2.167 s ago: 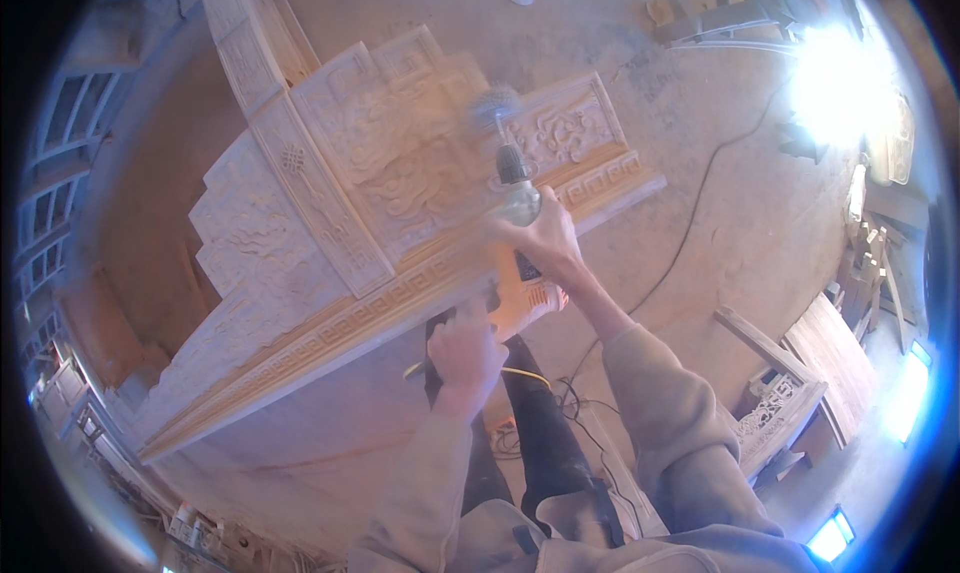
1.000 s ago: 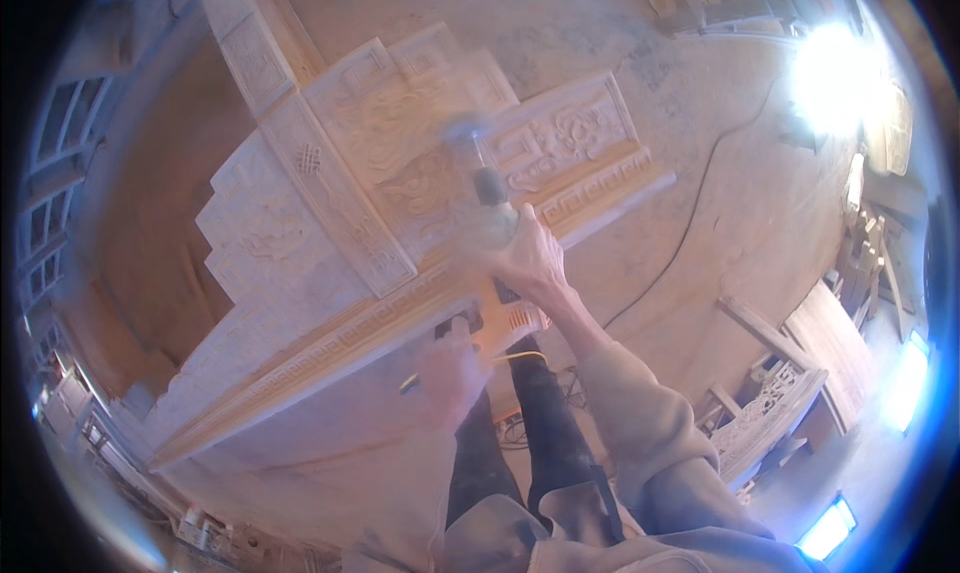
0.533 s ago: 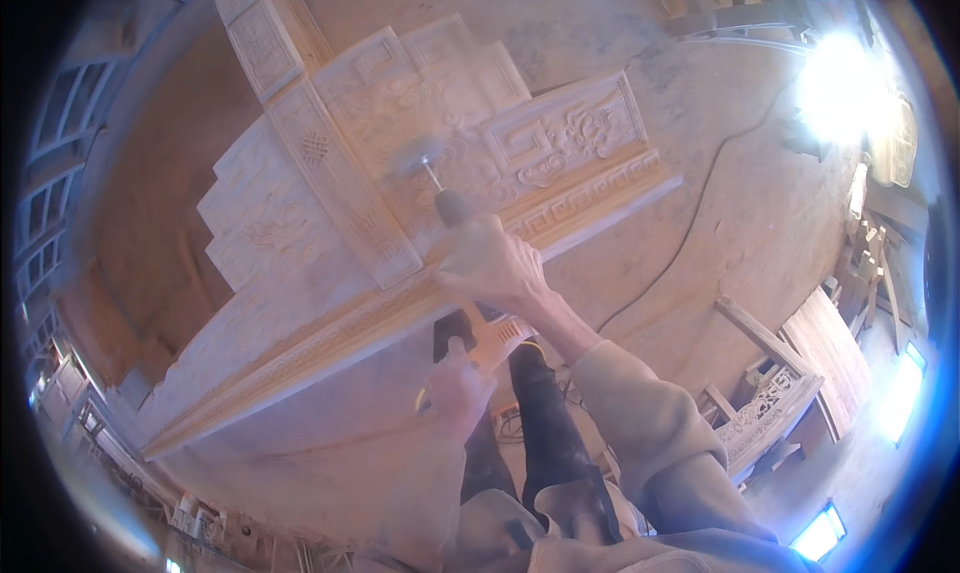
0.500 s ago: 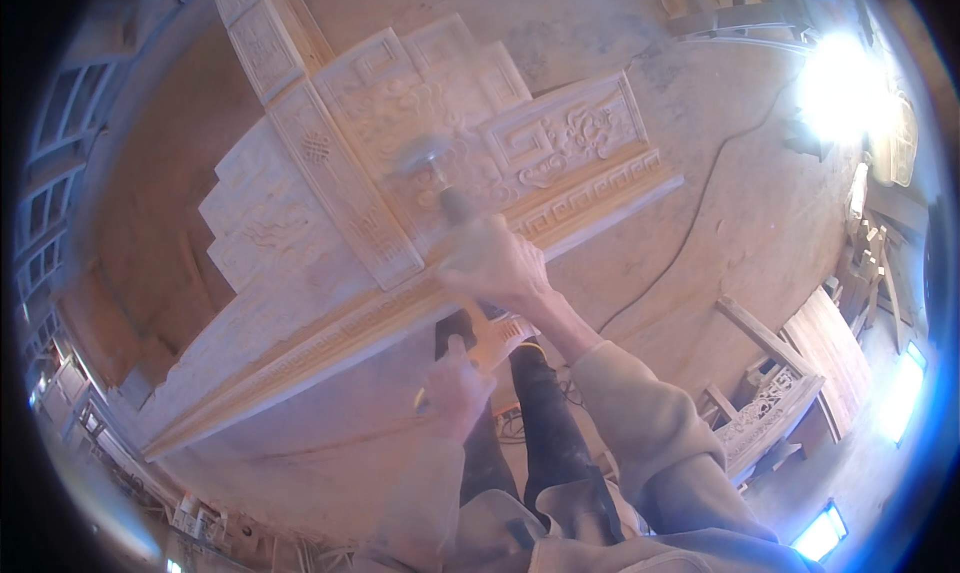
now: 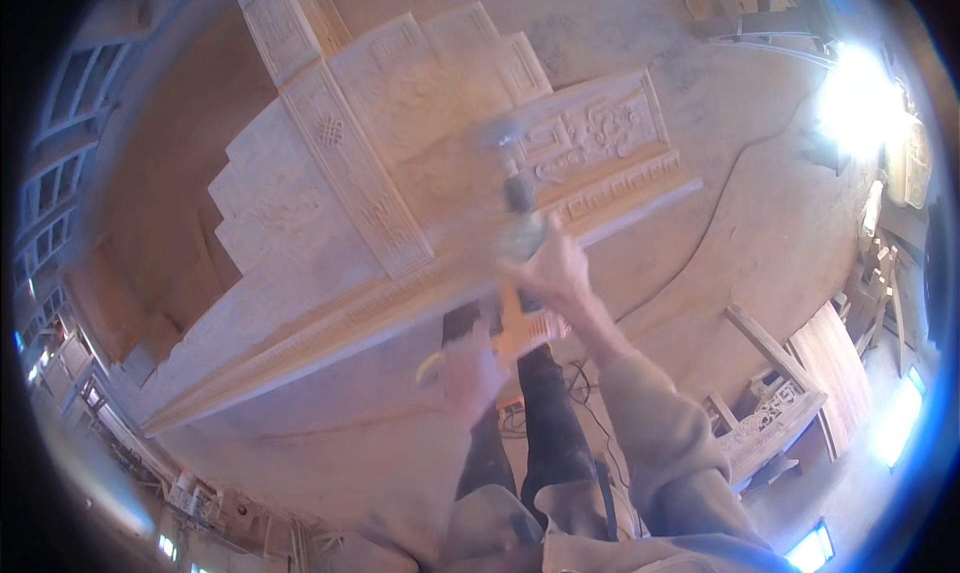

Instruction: The person carves a large ornate wooden panel using a chisel and mallet, then wipes the surface with a cloth and smooths it with a power drill equipped with a brush attachment. The work is performed in a workshop with other carved panels visible in the background.

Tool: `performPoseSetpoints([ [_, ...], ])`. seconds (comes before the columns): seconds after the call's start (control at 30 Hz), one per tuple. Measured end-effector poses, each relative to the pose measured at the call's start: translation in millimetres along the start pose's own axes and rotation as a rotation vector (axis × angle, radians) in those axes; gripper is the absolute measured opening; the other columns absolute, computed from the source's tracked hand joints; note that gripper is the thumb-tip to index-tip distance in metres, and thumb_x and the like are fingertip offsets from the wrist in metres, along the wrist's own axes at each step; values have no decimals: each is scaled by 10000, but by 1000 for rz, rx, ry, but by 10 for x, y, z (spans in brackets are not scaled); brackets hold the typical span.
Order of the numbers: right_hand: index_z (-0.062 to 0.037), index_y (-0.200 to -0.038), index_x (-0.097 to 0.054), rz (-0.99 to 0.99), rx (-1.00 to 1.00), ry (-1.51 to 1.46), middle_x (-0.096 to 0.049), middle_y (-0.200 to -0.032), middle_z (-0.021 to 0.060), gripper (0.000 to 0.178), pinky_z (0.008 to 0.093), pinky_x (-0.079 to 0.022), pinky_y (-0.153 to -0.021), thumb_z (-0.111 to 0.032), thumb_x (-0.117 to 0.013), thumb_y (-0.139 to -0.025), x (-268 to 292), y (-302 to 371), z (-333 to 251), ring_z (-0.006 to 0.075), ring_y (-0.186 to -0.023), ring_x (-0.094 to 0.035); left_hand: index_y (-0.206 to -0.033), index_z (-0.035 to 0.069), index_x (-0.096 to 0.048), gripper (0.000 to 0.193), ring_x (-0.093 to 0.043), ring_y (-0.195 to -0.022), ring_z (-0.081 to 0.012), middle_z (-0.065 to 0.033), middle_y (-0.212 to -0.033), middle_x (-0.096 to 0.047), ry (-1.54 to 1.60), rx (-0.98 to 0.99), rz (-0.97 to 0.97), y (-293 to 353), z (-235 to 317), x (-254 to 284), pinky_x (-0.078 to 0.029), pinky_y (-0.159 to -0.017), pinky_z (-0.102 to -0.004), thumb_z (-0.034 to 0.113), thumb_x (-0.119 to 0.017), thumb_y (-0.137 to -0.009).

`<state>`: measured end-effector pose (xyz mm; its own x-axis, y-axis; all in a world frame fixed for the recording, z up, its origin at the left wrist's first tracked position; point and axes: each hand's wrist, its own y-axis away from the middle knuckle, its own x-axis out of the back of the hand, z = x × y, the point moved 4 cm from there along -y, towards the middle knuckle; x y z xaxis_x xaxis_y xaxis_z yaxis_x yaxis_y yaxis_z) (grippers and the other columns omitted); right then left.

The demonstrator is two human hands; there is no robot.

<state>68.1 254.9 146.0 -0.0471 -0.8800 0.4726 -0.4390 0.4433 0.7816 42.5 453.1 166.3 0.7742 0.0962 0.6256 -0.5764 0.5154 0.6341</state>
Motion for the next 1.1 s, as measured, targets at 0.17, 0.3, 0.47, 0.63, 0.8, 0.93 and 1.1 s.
performPoseSetpoints([
  [0.17, 116, -1310, -497, 30, 32, 35, -708, -1026, 281, 949, 440, -565, -862, -491, -840, -664, 85, 56, 32, 380, -992, -715, -924, 64, -530, 366, -676, -699, -396, -151, -728, -677, 10, 21, -128, -61, -15, -91, -508, -619, -511, 102, -789, -667],
  [0.3, 65, -1134, -534, 52, 115, -16, -716, -957, 267, 814, 458, -572, -792, -532, -837, -671, 124, -118, 11, 398, -913, -724, -894, 62, -527, 325, -672, -700, -407, -150, -718, -668, -10, 2, -6, -109, 41, -63, -501, -621, -525, 95, -772, -682],
  [0.47, 54, -1075, -523, -83, 298, 116, -709, -872, 258, 756, 480, -571, -749, -517, -821, -678, -476, -63, -239, 418, -842, -719, -1041, 56, -610, 359, -666, -712, -421, -152, -721, -665, 99, 212, 129, 233, -147, 7, -489, -646, -535, 91, -735, -707],
  [0.63, 47, -1069, -521, 90, 225, 87, -703, -857, 261, 725, 480, -569, -732, -497, -807, -684, -439, -111, -396, 423, -827, -716, -1184, 47, -621, 517, -662, -752, -427, -153, -771, -681, 8, 202, 91, 244, -398, 8, -483, -691, -550, 85, -734, -682],
  [0.8, 76, -1091, -522, -38, 231, 96, -707, -872, 254, 786, 467, -568, -749, -522, -808, -670, -512, -28, -474, 407, -837, -721, -1213, 39, -604, 572, -668, -754, -419, -154, -791, -699, 72, 129, 119, 266, -537, 28, -488, -675, -529, 81, -742, -660],
  [0.93, 98, -1108, -520, 93, 217, -28, -712, -888, 244, 802, 464, -567, -768, -507, -807, -668, -459, -9, -435, 387, -849, -729, -1217, 42, -600, 579, -672, -751, -416, -154, -780, -700, 98, 194, 37, 248, -595, -35, -485, -677, -535, 77, -741, -657],
  [1.1, 105, -1093, -523, -85, 196, 68, -714, -905, 244, 796, 456, -567, -775, -510, -796, -668, -537, -53, -493, 381, -859, -728, -1202, 37, -599, 581, -669, -760, -426, -160, -796, -699, 83, 265, 19, 228, -554, 14, -491, -703, -543, 60, -738, -638],
])
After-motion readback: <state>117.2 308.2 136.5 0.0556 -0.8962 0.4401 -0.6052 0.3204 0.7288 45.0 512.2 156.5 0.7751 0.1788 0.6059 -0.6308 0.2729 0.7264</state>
